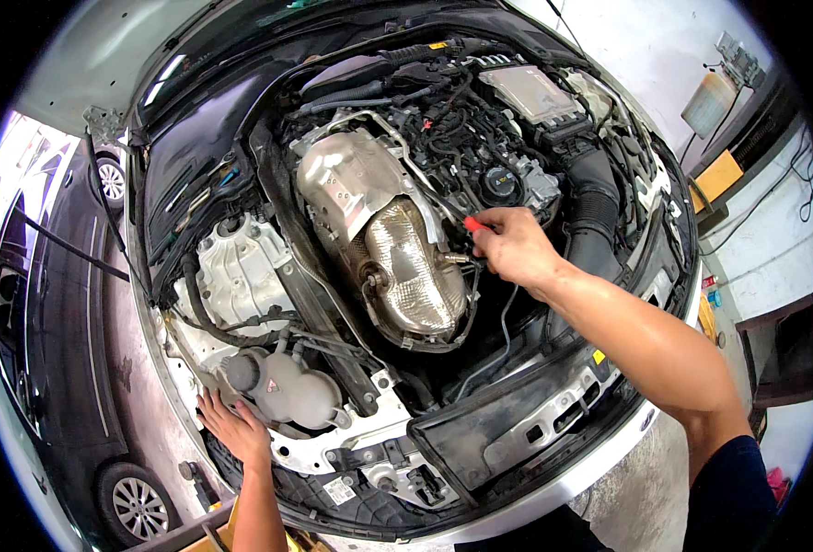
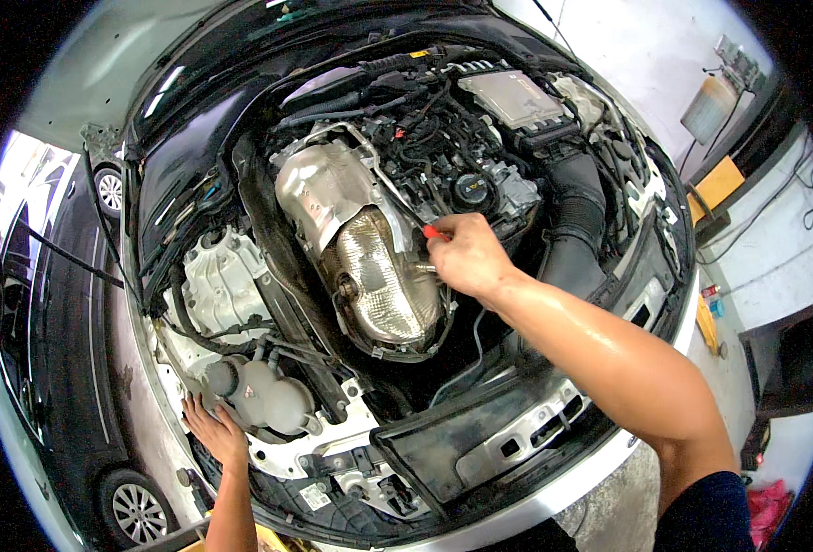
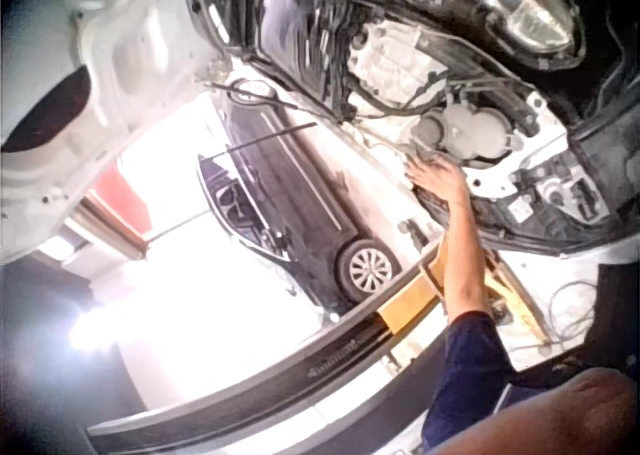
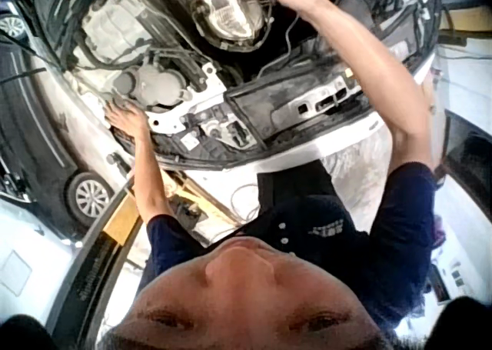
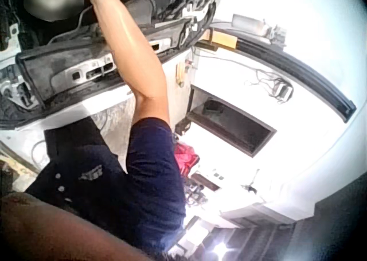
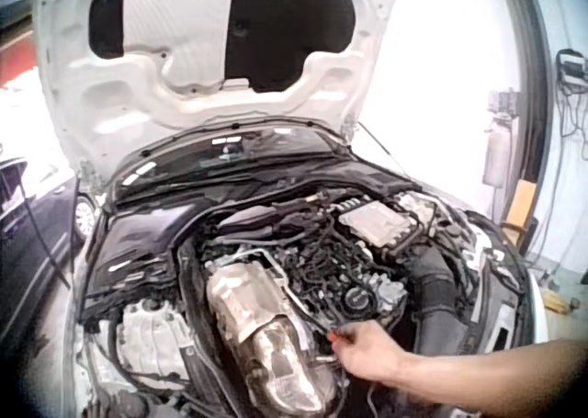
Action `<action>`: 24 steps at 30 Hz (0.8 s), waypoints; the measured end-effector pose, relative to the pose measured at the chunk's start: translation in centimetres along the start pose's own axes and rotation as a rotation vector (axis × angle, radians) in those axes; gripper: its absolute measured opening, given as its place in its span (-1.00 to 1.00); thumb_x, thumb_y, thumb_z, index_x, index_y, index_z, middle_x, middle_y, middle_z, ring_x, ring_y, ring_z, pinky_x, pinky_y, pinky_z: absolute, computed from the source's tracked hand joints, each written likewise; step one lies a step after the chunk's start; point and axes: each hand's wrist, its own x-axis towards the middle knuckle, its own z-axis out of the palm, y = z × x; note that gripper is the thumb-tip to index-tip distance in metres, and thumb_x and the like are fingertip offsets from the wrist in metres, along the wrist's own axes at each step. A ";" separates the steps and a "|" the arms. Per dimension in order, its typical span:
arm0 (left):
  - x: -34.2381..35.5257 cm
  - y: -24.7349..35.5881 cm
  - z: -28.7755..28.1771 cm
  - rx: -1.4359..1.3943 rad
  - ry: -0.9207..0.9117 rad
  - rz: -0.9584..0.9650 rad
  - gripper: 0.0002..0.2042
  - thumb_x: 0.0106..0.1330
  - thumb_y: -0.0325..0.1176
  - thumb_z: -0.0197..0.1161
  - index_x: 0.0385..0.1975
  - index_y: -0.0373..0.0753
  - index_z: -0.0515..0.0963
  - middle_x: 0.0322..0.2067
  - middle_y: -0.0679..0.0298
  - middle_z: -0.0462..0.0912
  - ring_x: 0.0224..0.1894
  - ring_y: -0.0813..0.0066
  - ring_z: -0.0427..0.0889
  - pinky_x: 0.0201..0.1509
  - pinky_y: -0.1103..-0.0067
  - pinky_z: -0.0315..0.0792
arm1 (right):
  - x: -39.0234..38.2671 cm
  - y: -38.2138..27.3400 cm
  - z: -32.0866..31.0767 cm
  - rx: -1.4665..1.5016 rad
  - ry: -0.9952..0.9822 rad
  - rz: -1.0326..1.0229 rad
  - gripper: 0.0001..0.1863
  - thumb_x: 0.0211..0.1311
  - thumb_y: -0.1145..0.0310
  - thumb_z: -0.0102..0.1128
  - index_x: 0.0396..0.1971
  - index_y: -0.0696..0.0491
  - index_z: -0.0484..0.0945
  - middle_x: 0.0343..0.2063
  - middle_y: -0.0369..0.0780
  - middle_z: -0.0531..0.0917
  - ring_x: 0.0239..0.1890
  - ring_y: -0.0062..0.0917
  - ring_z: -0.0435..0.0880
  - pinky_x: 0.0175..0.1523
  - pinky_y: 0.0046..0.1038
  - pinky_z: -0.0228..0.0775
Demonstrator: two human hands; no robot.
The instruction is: The person works on a car engine, using a screwdriver and pliers to detach and move wires and components within the engine bay.
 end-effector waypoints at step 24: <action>0.0 -1.3 0.7 -0.134 -0.030 -0.043 -0.53 0.23 -0.25 0.18 0.15 -0.27 0.45 0.36 0.03 0.28 0.49 -0.02 0.07 0.56 0.05 -0.18 | -6.9 3.0 -0.1 -0.348 0.066 -0.348 -0.58 0.32 0.40 0.15 0.12 0.28 0.49 -0.24 -0.03 0.72 -0.32 -0.32 0.69 -0.09 -0.38 0.50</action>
